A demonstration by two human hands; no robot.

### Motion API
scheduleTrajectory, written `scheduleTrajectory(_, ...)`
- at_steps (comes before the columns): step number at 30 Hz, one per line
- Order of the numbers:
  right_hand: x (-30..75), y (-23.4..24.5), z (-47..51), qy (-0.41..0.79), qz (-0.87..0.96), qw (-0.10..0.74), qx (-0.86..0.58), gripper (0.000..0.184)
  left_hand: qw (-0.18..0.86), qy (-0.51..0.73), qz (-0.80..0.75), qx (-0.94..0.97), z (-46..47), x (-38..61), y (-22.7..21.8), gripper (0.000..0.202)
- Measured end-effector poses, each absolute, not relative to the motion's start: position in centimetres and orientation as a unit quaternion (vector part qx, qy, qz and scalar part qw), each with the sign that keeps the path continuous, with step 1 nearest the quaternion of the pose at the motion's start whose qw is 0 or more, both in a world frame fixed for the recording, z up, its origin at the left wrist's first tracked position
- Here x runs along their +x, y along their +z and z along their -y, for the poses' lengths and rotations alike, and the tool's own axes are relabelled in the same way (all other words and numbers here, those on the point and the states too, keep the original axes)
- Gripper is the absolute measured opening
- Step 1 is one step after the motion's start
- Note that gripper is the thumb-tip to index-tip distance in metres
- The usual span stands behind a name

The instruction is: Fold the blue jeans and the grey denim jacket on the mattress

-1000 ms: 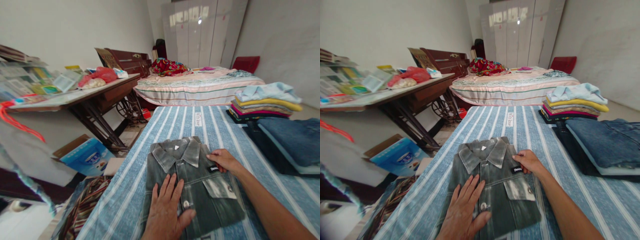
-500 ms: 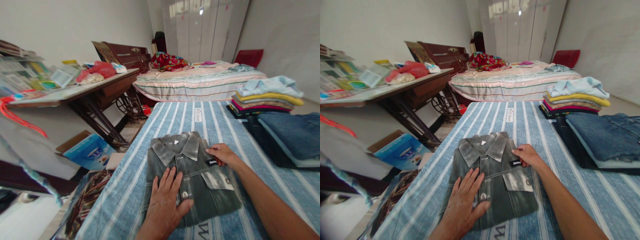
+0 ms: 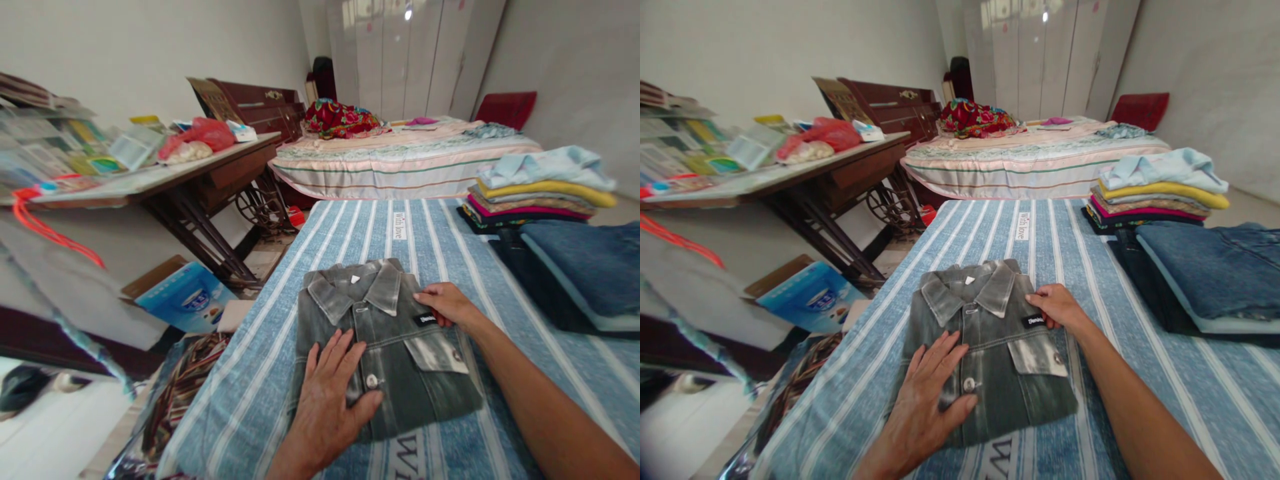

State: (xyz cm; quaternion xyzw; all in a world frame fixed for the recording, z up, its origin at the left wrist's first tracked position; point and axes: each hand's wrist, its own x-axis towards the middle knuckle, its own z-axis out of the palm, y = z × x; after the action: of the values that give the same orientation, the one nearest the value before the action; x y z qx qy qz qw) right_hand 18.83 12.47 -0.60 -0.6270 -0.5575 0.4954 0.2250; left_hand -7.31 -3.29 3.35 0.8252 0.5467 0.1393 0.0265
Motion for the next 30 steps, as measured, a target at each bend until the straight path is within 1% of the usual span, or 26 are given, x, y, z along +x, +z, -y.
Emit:
scheduleTrajectory(5,18.9,-0.5,-12.4,0.495,0.56,0.223,-0.626,0.025,0.041,0.175,-0.513,0.839,3.6,-7.3,4.2,0.033)
scheduleTrajectory(9,18.8,-0.4,-12.4,0.496,0.557,0.225,-0.626,0.026,0.065,0.169,-0.5,0.847,3.6,-6.8,5.3,0.024)
scheduleTrajectory(14,18.8,-0.4,-12.3,0.498,0.558,0.226,-0.624,0.026,0.073,0.174,-0.499,0.846,3.5,-6.1,5.8,0.02)
scheduleTrajectory(18,18.9,-0.3,-12.3,0.497,0.56,0.227,-0.622,0.027,0.06,0.189,-0.488,0.85,3.3,-5.8,5.6,0.018)
scheduleTrajectory(25,18.8,0.0,-12.3,0.499,0.557,0.222,-0.626,0.025,-0.031,0.187,-0.44,0.878,3.2,-5.4,5.4,0.018)
scheduleTrajectory(30,18.8,0.0,-12.3,0.496,0.558,0.221,-0.628,0.025,-0.071,0.166,-0.416,0.891,3.2,-5.6,4.4,0.014)
